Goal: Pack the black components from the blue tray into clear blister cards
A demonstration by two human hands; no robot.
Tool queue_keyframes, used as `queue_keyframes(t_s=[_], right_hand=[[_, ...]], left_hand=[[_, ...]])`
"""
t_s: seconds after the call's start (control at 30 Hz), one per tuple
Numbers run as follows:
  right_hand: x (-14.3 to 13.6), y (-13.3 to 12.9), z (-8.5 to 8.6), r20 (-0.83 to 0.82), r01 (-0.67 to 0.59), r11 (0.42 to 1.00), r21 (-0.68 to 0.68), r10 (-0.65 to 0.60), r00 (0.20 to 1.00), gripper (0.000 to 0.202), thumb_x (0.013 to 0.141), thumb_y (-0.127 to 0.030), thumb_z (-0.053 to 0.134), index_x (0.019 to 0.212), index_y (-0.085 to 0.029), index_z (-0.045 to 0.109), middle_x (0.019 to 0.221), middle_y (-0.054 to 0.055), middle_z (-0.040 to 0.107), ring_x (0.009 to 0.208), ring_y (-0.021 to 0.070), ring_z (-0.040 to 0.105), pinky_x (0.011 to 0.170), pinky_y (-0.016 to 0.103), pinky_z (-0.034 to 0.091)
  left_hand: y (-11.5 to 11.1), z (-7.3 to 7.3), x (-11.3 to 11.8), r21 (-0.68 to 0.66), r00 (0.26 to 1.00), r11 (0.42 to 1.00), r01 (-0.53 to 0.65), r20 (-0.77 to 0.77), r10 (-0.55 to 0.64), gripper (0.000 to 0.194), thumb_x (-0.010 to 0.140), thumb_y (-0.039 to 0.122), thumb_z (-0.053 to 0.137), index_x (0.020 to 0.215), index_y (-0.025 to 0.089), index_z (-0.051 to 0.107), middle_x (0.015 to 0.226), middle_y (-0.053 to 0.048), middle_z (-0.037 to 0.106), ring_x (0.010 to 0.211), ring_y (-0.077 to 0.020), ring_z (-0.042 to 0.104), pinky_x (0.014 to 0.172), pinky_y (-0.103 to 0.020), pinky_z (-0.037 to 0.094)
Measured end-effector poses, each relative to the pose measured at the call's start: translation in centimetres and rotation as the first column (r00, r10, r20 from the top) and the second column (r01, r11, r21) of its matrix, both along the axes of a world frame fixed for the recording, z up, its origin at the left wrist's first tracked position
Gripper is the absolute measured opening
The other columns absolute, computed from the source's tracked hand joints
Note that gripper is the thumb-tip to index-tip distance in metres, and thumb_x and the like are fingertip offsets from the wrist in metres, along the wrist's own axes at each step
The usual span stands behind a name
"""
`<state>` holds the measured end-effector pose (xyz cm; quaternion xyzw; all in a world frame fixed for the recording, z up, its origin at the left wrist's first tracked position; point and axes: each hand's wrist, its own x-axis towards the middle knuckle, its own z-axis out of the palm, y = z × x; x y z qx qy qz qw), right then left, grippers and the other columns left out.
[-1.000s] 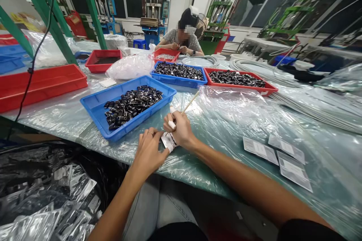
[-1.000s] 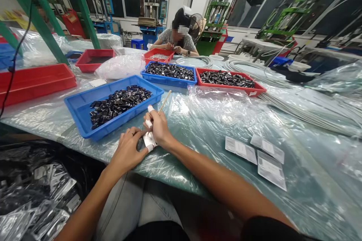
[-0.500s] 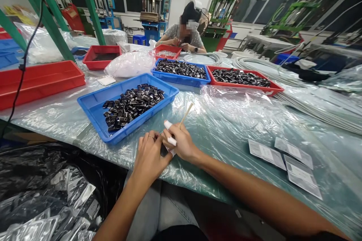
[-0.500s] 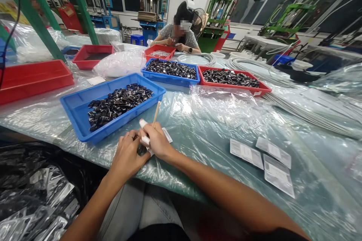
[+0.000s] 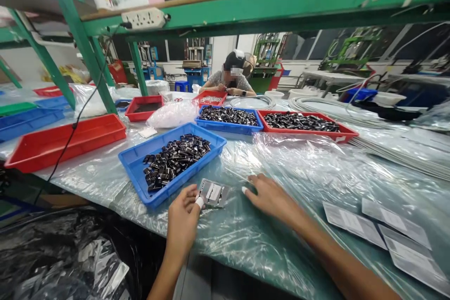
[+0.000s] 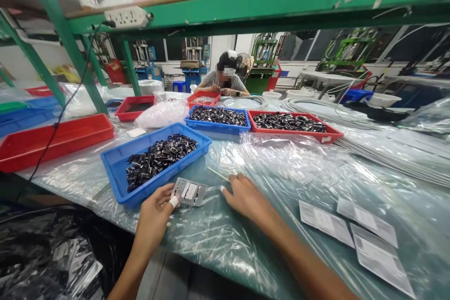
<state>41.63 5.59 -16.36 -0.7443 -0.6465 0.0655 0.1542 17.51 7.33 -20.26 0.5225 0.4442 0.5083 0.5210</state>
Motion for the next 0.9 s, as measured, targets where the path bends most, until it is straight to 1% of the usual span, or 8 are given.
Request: queue_keyframes(t_s=[0.07,0.13,0.27,0.43,0.6,0.7,0.8,0.9], right_hand=[[-1.5,-0.6,0.4,0.137,-0.094,0.977,0.192,0.068,0.988,0.031,0.086,-0.025,0.050,0.110,-0.010,0.061,0.114,0.021,0.058,0.104,0.0349,0.058,0.088,0.048,0.047],[-3.6,-0.9,1.5,0.191,-0.302,0.871,0.387,0.245,0.951,0.032,0.089,-0.021,0.047,0.117,-0.012,0.058,0.122,0.019,0.055,0.111,0.0328,0.055,0.091,0.049,0.048],[-7.6,-0.4,3.9,0.216,-0.576,0.679,0.456,0.543,0.811,0.034,0.089,-0.021,0.051,0.122,-0.017,0.054,0.127,0.017,0.055,0.114,0.0312,0.054,0.093,0.050,0.051],[-9.9,2.2,4.7,-0.034,-0.516,0.701,0.493,0.608,0.793,0.040,0.086,-0.027,0.063,0.123,-0.017,0.054,0.127,0.015,0.056,0.116,0.0294,0.055,0.097,0.048,0.050],[-11.0,5.3,5.2,-0.301,-0.463,0.689,0.558,0.688,0.660,0.029,0.081,-0.020,0.064,0.110,-0.020,0.061,0.107,0.007,0.065,0.095,0.0205,0.063,0.082,0.033,0.054],[-11.1,7.3,5.6,-0.250,-0.392,0.703,0.593,0.624,0.740,0.022,0.077,-0.013,0.059,0.098,-0.018,0.063,0.091,0.005,0.067,0.080,0.0192,0.063,0.074,0.031,0.051],[-10.7,10.0,5.6,-0.245,-0.270,0.794,0.545,0.458,0.854,0.011,0.077,-0.011,0.053,0.081,-0.019,0.060,0.066,-0.001,0.061,0.060,0.0165,0.057,0.062,0.028,0.044],[-10.7,12.6,4.9,-0.186,-0.262,0.850,0.456,0.379,0.907,0.014,0.076,-0.007,0.050,0.079,-0.018,0.058,0.065,0.000,0.059,0.063,0.0174,0.057,0.064,0.027,0.042]], left_hand=[[0.1,0.8,0.0,-0.058,0.992,0.998,0.008,0.126,-0.001,0.042,0.072,0.042,0.072,0.102,0.012,0.069,0.098,-0.013,0.071,0.090,-0.0251,0.067,0.079,-0.035,0.055],[0.2,1.4,-0.1,-0.074,0.981,0.996,0.041,0.191,-0.026,0.042,0.069,0.043,0.075,0.099,0.013,0.071,0.101,-0.012,0.072,0.095,-0.0254,0.066,0.084,-0.034,0.054],[0.8,2.3,-0.2,-0.032,0.948,0.996,0.082,0.310,-0.068,0.040,0.071,0.041,0.077,0.101,0.015,0.072,0.106,-0.010,0.071,0.100,-0.0238,0.064,0.088,-0.032,0.051],[2.4,3.7,-1.2,0.065,0.928,0.998,-0.016,0.372,-0.010,0.036,0.070,0.039,0.079,0.097,0.015,0.073,0.096,-0.008,0.072,0.090,-0.0195,0.064,0.083,-0.027,0.050],[4.1,5.6,-2.2,0.195,0.968,0.980,-0.047,0.250,-0.004,0.031,0.071,0.041,0.076,0.090,0.016,0.072,0.086,-0.006,0.071,0.072,-0.0158,0.061,0.072,-0.027,0.050],[5.4,6.2,-3.0,0.263,0.986,0.954,-0.146,0.120,0.118,0.030,0.075,0.042,0.070,0.091,0.016,0.071,0.082,-0.006,0.070,0.069,-0.0174,0.062,0.069,-0.028,0.050],[7.1,6.0,-4.4,0.305,0.951,0.906,-0.295,0.003,0.309,0.030,0.077,0.040,0.066,0.094,0.016,0.070,0.077,-0.006,0.070,0.066,-0.0196,0.062,0.064,-0.029,0.048],[8.8,5.4,-6.0,0.303,0.927,0.890,-0.341,-0.052,0.373,0.029,0.077,0.038,0.064,0.094,0.016,0.069,0.076,-0.007,0.070,0.066,-0.0214,0.064,0.065,-0.031,0.049]])
